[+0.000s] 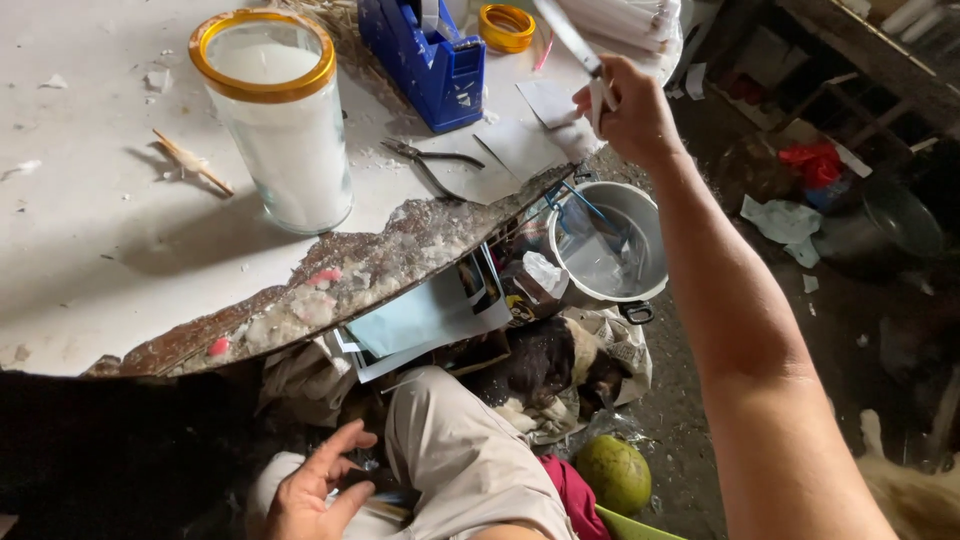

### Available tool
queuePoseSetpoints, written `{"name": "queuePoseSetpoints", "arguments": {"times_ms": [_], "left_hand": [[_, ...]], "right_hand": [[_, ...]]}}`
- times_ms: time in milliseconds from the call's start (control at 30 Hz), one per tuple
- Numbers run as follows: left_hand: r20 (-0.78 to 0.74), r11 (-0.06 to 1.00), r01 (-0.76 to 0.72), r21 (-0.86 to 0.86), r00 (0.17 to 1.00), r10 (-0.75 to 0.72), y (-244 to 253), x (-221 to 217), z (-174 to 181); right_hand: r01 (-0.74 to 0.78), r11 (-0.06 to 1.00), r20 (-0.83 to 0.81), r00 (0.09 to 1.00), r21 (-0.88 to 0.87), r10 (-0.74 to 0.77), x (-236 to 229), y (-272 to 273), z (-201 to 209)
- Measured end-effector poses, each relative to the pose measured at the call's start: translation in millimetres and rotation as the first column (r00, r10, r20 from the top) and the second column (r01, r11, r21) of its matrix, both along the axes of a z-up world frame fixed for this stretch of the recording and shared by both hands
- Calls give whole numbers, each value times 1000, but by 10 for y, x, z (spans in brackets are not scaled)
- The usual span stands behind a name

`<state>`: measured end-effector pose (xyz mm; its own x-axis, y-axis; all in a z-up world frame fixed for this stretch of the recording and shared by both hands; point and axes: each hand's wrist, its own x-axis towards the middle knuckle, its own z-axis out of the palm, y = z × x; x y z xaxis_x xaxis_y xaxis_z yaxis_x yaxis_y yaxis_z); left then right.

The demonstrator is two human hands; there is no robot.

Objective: The person uses scissors to cut a long strip of printed images into individual rectangular pieces. They hold the strip with one hand and cut along the printed lines, separating each image one by one.

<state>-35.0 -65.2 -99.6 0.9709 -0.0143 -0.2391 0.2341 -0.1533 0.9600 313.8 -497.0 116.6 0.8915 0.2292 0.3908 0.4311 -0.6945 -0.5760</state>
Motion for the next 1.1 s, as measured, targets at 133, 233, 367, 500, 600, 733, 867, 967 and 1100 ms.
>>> {"name": "queuePoseSetpoints", "arguments": {"times_ms": [133,233,367,500,600,733,867,967,1100], "left_hand": [[42,990,-64,-126,997,70,54,54,44],[113,995,-96,-11,989,97,123,-26,365],[199,979,-78,-190,973,116,121,7,430],[182,982,-100,-161,975,129,122,10,453],[204,978,-106,-180,968,142,150,-10,405],[198,975,-137,-175,965,171,177,29,460],[206,968,-151,-199,959,192,169,154,437],[240,973,-184,-140,947,213,153,156,613],[339,976,-87,-198,928,152,80,248,612]], "right_hand": [[41,999,206,978,19,-44,75,-167,-126],[104,994,339,935,36,-110,14,-109,-270],[49,998,371,927,34,-58,35,-206,-313],[43,999,306,951,16,-46,13,-146,-299],[81,996,366,926,36,-88,23,-130,-314],[25,998,528,847,66,-56,-58,-111,-262],[137,990,599,791,22,-122,-169,-300,-320],[-15,980,308,950,198,-48,-843,320,-399],[-40,439,-277,723,898,633,-1968,1216,-665]]}}
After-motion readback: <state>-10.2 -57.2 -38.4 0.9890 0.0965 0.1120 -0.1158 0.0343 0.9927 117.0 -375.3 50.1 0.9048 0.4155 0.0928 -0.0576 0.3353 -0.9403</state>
